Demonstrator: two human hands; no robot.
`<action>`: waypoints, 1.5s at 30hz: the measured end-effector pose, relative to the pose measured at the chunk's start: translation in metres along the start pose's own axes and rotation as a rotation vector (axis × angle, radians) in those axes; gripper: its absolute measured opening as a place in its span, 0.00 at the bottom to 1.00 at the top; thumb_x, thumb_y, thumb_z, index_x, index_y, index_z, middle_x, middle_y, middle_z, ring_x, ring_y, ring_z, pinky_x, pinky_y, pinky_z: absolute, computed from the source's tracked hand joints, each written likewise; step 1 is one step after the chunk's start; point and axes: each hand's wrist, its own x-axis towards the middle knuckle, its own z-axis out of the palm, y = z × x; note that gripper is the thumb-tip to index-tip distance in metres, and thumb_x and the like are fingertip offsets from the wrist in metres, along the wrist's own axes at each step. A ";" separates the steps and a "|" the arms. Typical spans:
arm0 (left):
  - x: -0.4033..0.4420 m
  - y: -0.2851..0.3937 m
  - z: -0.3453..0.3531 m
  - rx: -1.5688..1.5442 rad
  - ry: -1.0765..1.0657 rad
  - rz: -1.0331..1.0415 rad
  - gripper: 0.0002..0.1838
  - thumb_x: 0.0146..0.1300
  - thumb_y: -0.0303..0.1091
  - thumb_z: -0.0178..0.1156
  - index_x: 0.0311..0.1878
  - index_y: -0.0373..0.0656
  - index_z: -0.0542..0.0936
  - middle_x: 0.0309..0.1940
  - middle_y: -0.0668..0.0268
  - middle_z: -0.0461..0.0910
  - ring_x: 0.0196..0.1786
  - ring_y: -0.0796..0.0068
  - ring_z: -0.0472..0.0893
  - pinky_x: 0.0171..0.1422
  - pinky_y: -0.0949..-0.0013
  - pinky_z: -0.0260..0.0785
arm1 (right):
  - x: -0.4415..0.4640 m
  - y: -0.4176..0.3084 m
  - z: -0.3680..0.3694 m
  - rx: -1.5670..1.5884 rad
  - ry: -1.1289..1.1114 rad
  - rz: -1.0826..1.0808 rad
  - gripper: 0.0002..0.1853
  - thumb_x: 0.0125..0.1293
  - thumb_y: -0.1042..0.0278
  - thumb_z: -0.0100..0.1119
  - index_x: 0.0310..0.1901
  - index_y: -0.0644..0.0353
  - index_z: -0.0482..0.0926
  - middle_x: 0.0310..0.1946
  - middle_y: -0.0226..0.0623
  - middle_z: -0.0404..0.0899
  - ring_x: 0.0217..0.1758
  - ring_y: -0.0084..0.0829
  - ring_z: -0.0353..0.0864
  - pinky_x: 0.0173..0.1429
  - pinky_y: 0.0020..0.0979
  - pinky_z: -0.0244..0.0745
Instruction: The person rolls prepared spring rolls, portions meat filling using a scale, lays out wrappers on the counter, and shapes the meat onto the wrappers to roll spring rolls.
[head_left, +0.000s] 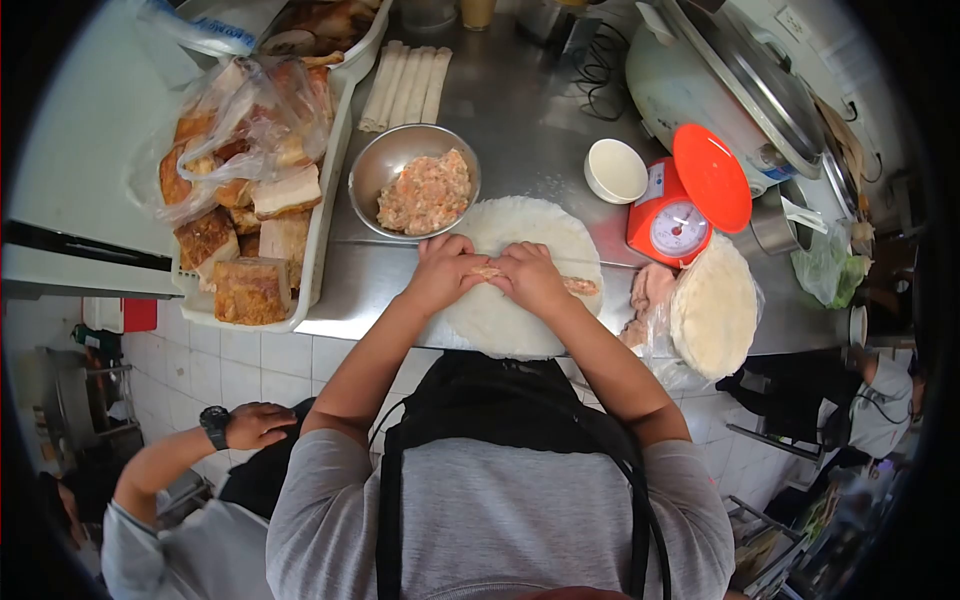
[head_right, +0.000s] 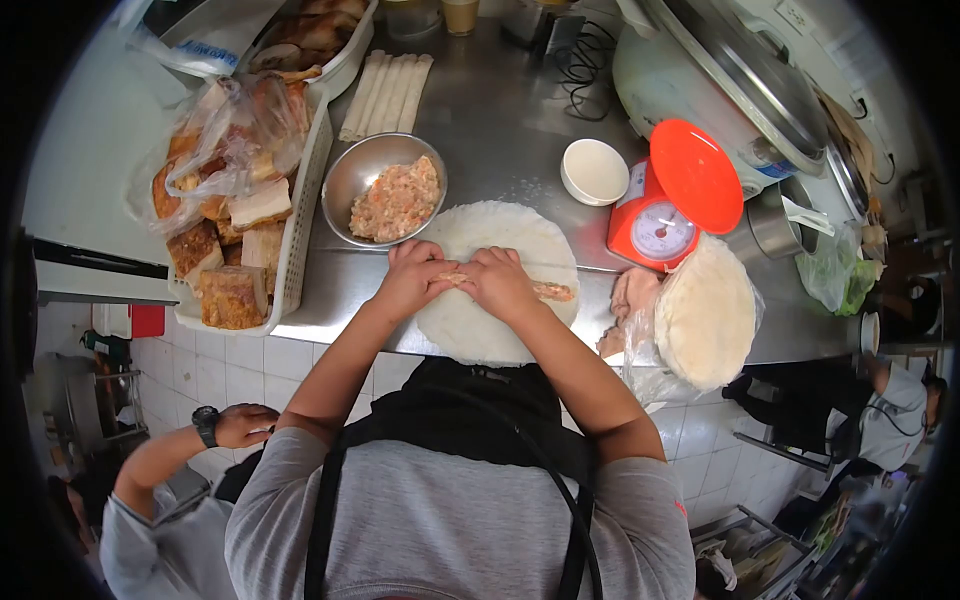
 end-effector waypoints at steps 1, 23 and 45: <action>-0.001 -0.002 0.000 0.000 0.007 0.006 0.22 0.41 0.39 0.68 0.45 0.52 0.80 0.39 0.71 0.71 0.48 0.69 0.67 0.55 0.62 0.52 | 0.001 -0.003 -0.006 0.011 0.009 0.002 0.19 0.43 0.58 0.67 0.40 0.50 0.79 0.37 0.30 0.73 0.47 0.34 0.69 0.53 0.37 0.59; -0.009 -0.002 -0.019 -0.113 0.044 -0.113 0.20 0.41 0.35 0.68 0.43 0.55 0.80 0.38 0.71 0.71 0.48 0.68 0.67 0.53 0.65 0.55 | 0.014 -0.015 -0.016 0.050 0.024 -0.068 0.14 0.45 0.61 0.65 0.36 0.51 0.80 0.33 0.28 0.73 0.44 0.31 0.70 0.51 0.35 0.59; -0.025 -0.018 -0.016 -0.023 0.166 -0.109 0.13 0.43 0.36 0.67 0.36 0.54 0.83 0.37 0.72 0.71 0.47 0.68 0.67 0.50 0.61 0.56 | 0.030 -0.032 -0.005 0.082 0.008 0.006 0.11 0.47 0.58 0.65 0.32 0.50 0.80 0.34 0.27 0.75 0.43 0.31 0.71 0.51 0.35 0.58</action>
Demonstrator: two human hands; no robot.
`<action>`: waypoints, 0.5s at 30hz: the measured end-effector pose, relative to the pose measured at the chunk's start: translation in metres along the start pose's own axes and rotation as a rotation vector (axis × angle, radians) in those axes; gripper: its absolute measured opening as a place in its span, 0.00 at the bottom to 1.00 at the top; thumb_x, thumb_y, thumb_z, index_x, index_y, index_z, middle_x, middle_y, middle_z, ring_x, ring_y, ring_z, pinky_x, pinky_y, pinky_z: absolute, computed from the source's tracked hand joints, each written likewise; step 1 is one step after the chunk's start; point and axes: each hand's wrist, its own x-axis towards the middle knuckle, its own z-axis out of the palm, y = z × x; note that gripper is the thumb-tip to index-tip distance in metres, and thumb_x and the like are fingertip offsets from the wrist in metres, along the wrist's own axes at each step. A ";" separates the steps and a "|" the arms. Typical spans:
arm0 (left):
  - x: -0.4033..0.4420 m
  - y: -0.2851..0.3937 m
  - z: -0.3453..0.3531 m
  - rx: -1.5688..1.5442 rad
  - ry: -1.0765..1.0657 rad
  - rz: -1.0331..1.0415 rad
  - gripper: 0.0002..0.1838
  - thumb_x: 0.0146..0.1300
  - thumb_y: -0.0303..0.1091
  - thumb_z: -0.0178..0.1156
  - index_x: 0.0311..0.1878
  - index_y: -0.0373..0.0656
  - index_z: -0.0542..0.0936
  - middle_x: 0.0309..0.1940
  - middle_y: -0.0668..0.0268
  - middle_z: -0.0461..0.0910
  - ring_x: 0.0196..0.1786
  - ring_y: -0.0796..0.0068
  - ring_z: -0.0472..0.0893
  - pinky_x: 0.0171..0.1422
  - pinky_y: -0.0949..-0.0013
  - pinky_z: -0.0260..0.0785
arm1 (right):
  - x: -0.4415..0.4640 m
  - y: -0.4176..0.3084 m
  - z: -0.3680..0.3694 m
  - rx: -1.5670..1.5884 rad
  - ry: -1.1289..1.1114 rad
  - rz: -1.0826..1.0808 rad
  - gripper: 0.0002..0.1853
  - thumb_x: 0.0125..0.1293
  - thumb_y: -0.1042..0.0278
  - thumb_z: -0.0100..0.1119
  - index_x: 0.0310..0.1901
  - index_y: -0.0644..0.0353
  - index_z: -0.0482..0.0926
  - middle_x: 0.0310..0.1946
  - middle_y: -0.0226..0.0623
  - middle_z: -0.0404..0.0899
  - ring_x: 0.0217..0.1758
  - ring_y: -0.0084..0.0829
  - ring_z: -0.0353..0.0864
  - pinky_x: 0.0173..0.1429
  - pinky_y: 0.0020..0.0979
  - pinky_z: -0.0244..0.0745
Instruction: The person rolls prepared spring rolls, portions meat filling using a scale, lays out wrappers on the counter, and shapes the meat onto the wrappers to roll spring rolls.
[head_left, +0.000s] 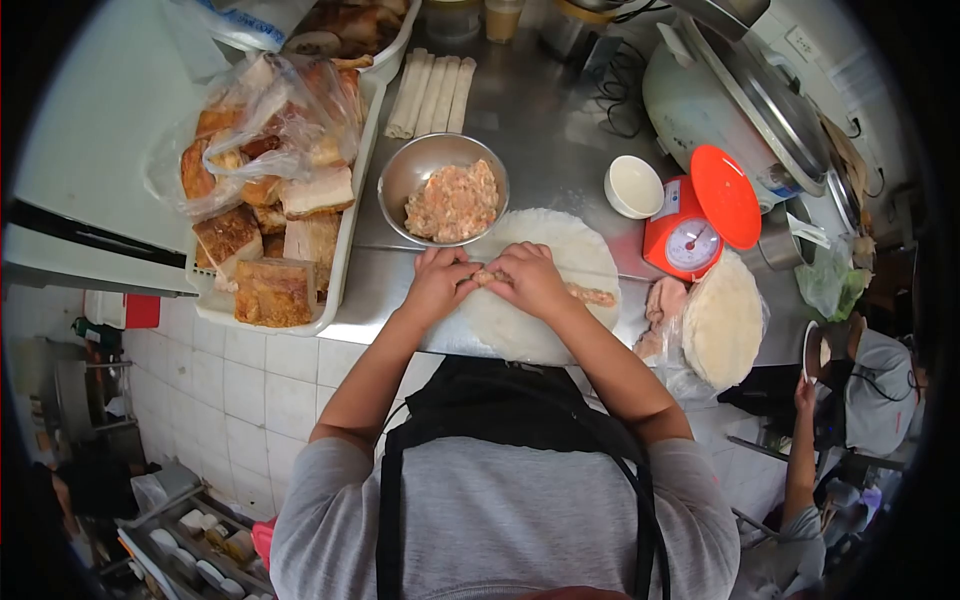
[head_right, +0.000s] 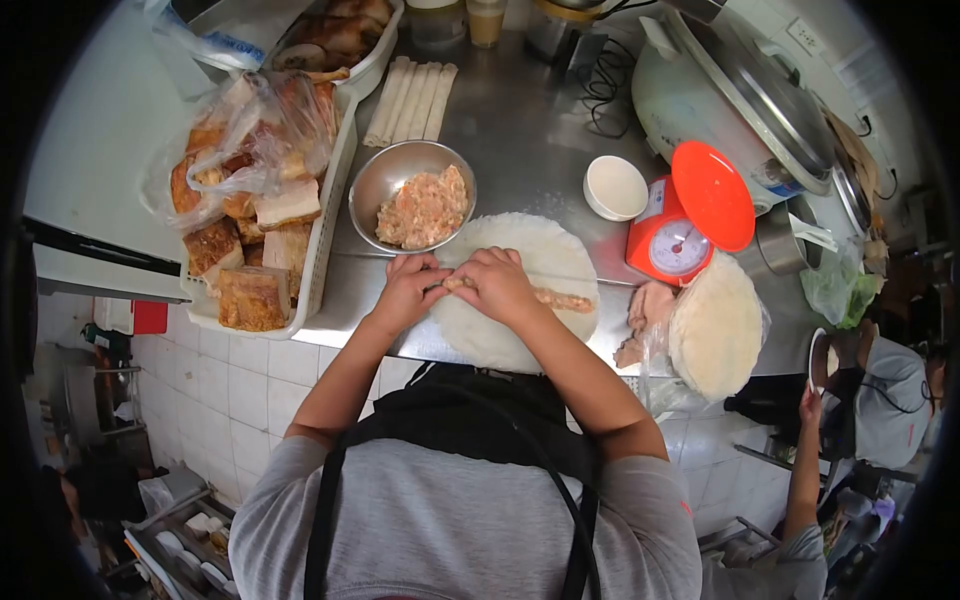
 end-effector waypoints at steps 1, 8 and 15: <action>0.000 -0.001 0.001 -0.008 0.014 0.006 0.13 0.43 0.36 0.67 0.36 0.54 0.83 0.37 0.73 0.71 0.47 0.68 0.67 0.50 0.61 0.56 | -0.001 0.003 0.007 -0.005 0.004 -0.016 0.10 0.47 0.58 0.65 0.32 0.49 0.80 0.35 0.27 0.75 0.43 0.31 0.71 0.51 0.35 0.59; 0.000 0.000 -0.003 0.035 -0.004 0.008 0.13 0.43 0.33 0.67 0.36 0.52 0.82 0.39 0.71 0.72 0.46 0.68 0.67 0.51 0.62 0.56 | 0.006 0.001 0.013 -0.038 0.097 -0.014 0.09 0.48 0.59 0.64 0.31 0.49 0.80 0.33 0.27 0.75 0.42 0.31 0.71 0.49 0.36 0.59; -0.003 -0.006 -0.001 0.020 0.012 0.011 0.15 0.42 0.33 0.67 0.38 0.51 0.82 0.40 0.71 0.73 0.47 0.67 0.68 0.52 0.62 0.56 | 0.004 -0.003 0.024 -0.080 -0.008 0.041 0.13 0.46 0.60 0.65 0.36 0.49 0.80 0.37 0.29 0.75 0.45 0.32 0.70 0.50 0.37 0.59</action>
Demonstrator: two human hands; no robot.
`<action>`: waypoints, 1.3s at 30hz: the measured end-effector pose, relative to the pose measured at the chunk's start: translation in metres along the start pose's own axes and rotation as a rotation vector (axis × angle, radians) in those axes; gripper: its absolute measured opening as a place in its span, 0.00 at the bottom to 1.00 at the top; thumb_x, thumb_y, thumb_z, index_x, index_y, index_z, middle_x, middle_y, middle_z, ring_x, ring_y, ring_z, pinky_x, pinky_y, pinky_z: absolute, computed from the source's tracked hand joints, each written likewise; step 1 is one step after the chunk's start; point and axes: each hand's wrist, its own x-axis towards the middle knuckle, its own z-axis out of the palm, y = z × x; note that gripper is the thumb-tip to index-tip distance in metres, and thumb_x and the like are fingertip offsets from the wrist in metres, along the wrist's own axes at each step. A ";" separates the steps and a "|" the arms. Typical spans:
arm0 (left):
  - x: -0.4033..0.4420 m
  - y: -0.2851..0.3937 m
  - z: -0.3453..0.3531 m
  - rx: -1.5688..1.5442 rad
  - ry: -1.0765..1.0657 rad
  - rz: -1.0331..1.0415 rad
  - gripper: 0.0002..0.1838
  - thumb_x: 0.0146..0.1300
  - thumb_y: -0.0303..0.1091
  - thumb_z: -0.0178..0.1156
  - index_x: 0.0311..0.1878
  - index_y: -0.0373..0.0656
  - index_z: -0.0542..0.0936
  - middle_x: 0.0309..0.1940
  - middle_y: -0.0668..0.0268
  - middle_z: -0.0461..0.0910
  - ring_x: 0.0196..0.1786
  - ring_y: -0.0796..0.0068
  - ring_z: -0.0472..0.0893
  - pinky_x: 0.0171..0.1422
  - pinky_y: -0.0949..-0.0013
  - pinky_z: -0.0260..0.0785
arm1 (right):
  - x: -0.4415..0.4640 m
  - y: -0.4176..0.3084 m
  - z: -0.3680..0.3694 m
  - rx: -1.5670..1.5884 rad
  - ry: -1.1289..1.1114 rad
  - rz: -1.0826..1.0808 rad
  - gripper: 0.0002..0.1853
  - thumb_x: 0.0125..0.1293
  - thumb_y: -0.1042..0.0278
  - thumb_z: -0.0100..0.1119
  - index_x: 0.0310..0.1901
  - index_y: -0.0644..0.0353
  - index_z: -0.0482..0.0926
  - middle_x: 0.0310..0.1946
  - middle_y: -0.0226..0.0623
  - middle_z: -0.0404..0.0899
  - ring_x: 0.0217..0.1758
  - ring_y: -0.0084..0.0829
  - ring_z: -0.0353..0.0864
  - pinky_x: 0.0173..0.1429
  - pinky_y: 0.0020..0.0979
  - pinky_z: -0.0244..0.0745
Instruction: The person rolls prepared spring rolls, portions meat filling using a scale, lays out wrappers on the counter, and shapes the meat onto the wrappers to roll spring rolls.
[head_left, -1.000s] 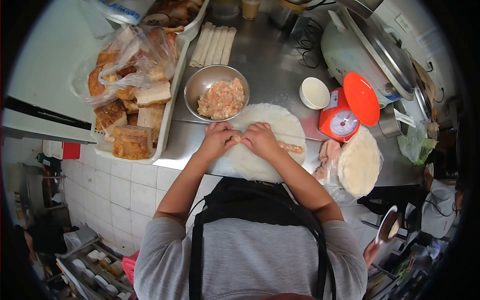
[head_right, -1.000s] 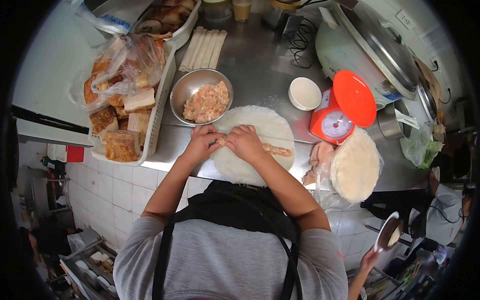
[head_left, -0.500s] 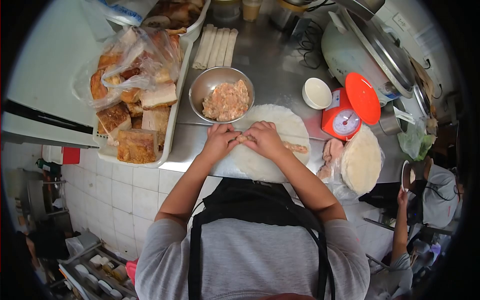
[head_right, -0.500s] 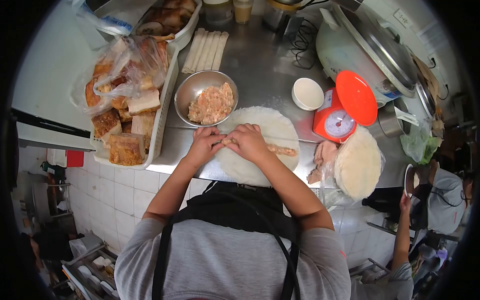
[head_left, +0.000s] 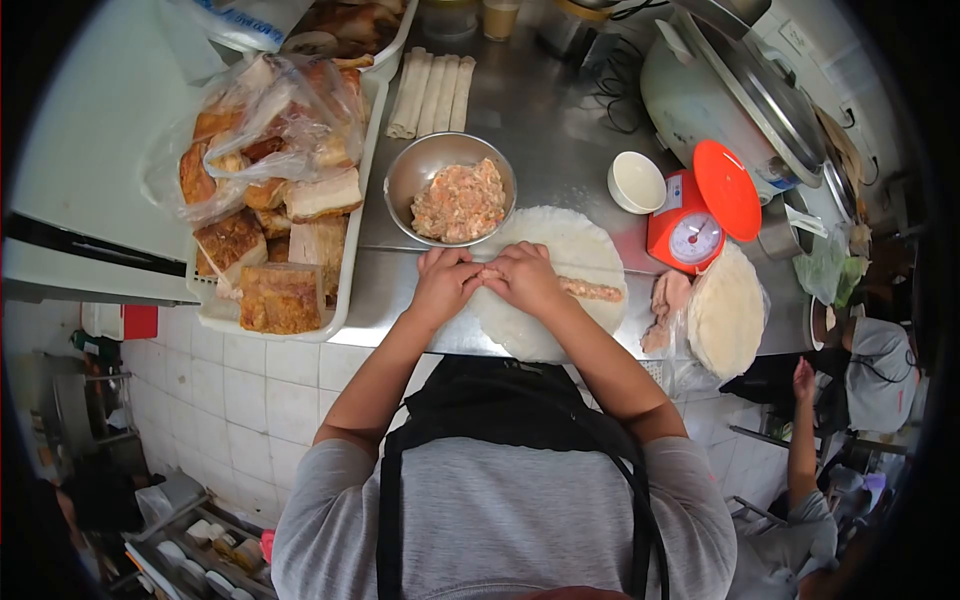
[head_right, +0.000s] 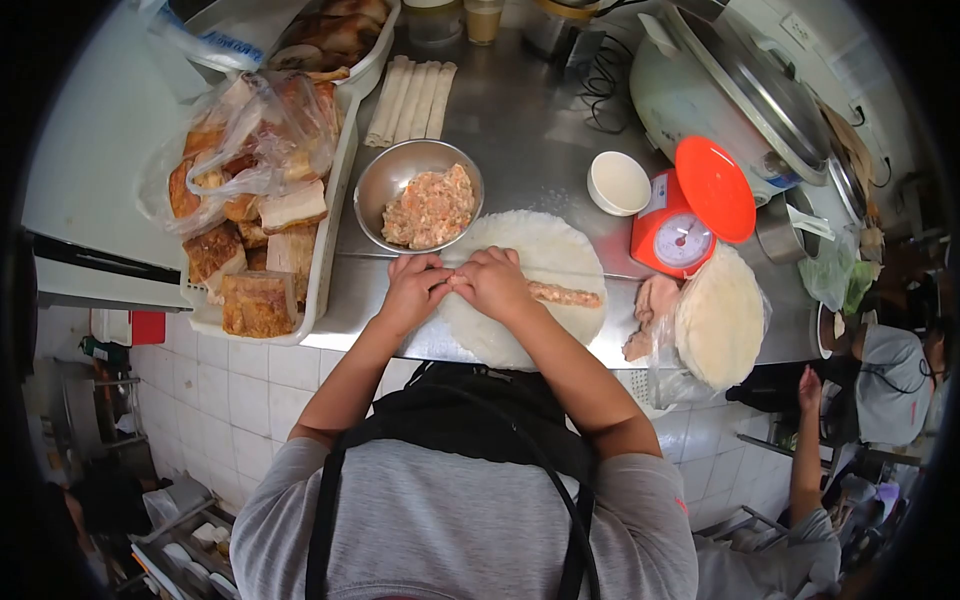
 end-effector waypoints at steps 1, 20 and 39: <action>0.000 0.002 -0.003 -0.003 -0.008 -0.006 0.16 0.42 0.33 0.67 0.39 0.51 0.81 0.40 0.71 0.73 0.47 0.67 0.68 0.52 0.62 0.56 | -0.001 -0.003 -0.004 -0.019 0.044 0.011 0.12 0.45 0.60 0.65 0.35 0.49 0.81 0.36 0.29 0.75 0.45 0.32 0.70 0.50 0.36 0.59; 0.018 0.036 -0.001 0.037 -0.001 0.068 0.18 0.41 0.36 0.67 0.40 0.49 0.81 0.38 0.70 0.75 0.46 0.67 0.69 0.54 0.61 0.54 | -0.067 0.048 -0.042 -0.108 0.209 0.080 0.12 0.41 0.61 0.67 0.31 0.50 0.81 0.30 0.25 0.74 0.42 0.29 0.70 0.51 0.36 0.58; 0.007 0.030 0.009 0.136 -0.014 -0.047 0.16 0.40 0.35 0.68 0.37 0.52 0.81 0.38 0.73 0.74 0.47 0.66 0.67 0.53 0.59 0.54 | -0.116 0.108 -0.073 -0.034 0.218 0.027 0.13 0.42 0.62 0.67 0.34 0.49 0.82 0.32 0.27 0.73 0.41 0.31 0.69 0.49 0.35 0.59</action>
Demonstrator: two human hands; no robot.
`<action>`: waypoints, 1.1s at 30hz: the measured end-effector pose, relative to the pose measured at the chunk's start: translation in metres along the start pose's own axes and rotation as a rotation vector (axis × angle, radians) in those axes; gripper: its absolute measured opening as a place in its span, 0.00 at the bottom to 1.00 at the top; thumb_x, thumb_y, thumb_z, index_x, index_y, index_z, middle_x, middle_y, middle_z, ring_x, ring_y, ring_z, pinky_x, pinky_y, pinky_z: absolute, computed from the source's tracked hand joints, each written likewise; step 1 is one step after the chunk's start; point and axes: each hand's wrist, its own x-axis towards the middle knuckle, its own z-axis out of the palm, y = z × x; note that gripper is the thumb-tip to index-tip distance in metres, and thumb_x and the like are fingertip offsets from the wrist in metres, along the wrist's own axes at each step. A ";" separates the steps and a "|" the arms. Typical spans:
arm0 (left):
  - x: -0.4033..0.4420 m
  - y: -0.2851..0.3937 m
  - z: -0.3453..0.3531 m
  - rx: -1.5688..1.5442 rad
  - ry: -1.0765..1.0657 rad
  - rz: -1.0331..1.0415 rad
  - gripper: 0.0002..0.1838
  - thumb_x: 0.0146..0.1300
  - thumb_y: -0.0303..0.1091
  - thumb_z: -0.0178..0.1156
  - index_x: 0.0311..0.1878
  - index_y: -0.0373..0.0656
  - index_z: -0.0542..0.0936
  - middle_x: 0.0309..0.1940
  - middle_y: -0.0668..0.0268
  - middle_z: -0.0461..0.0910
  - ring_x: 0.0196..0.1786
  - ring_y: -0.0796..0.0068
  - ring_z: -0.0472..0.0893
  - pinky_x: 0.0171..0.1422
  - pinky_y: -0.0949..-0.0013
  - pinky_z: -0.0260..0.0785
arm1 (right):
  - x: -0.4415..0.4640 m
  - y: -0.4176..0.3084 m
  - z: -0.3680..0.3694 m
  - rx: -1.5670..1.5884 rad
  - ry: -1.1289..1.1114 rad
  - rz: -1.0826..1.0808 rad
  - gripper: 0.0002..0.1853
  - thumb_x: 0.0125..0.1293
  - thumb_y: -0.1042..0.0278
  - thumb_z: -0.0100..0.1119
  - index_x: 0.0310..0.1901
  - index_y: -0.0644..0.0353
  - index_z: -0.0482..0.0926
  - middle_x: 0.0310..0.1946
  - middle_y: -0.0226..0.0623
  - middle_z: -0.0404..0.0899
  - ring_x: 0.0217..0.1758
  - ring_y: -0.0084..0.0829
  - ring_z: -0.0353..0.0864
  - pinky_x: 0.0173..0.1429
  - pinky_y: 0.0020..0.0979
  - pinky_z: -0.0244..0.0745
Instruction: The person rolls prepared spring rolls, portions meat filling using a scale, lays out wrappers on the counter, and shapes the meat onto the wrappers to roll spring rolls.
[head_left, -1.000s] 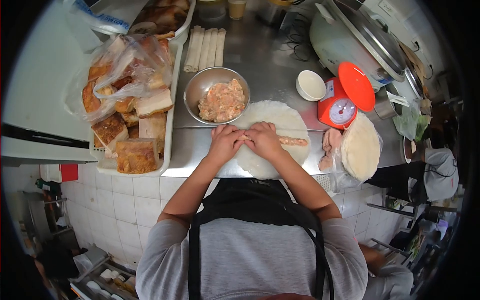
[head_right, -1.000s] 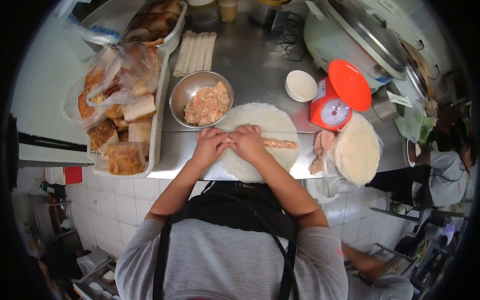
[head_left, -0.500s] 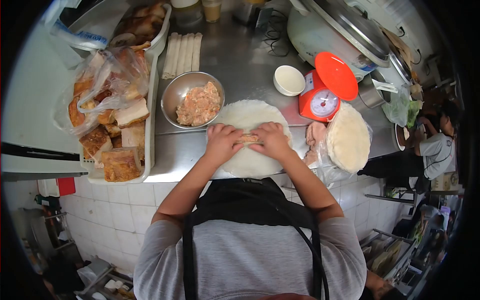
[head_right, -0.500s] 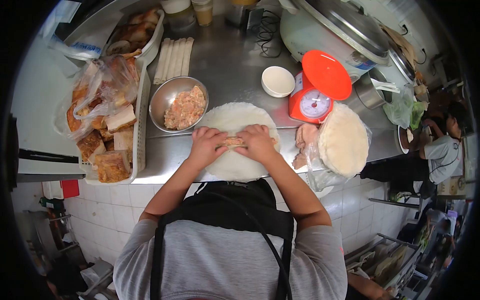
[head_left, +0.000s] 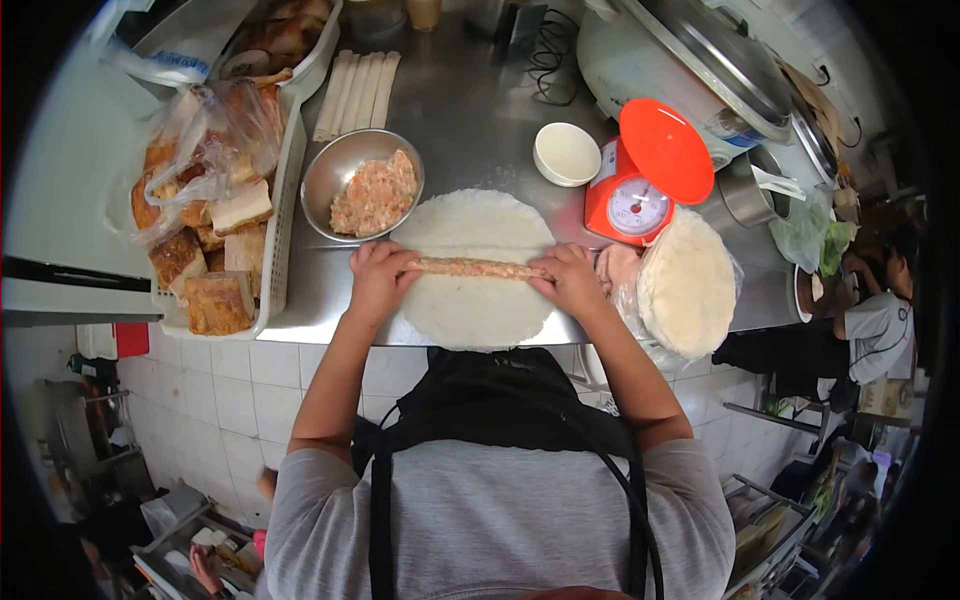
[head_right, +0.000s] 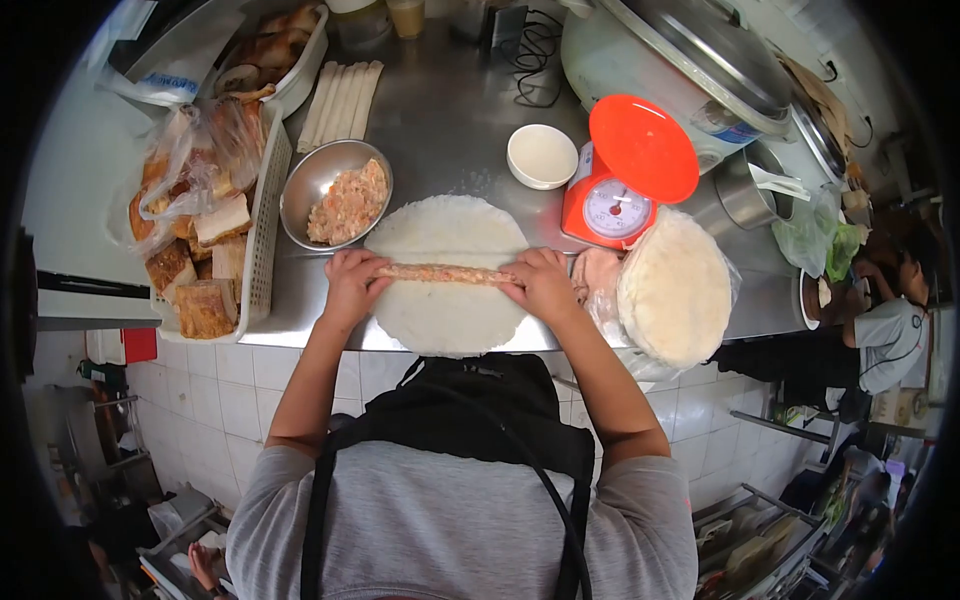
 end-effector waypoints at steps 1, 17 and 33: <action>-0.001 -0.002 -0.001 0.002 -0.005 -0.004 0.16 0.39 0.34 0.68 0.38 0.52 0.81 0.38 0.73 0.73 0.47 0.65 0.67 0.53 0.60 0.54 | -0.001 0.003 -0.001 0.024 -0.006 0.001 0.14 0.42 0.62 0.67 0.35 0.49 0.82 0.32 0.27 0.73 0.42 0.31 0.69 0.49 0.35 0.59; -0.069 0.075 0.013 -0.037 -0.064 0.180 0.25 0.42 0.36 0.67 0.47 0.50 0.74 0.50 0.59 0.66 0.55 0.56 0.64 0.56 0.55 0.54 | -0.008 -0.028 -0.011 0.242 -0.057 -0.166 0.32 0.39 0.52 0.69 0.49 0.55 0.73 0.43 0.39 0.69 0.48 0.42 0.66 0.55 0.39 0.59; -0.062 0.075 0.013 -0.160 -0.156 0.313 0.21 0.45 0.49 0.66 0.35 0.44 0.74 0.31 0.63 0.78 0.33 0.62 0.79 0.36 0.65 0.72 | -0.058 -0.056 -0.007 0.264 -0.205 -0.210 0.16 0.38 0.76 0.61 0.35 0.54 0.78 0.31 0.33 0.74 0.38 0.36 0.73 0.43 0.37 0.68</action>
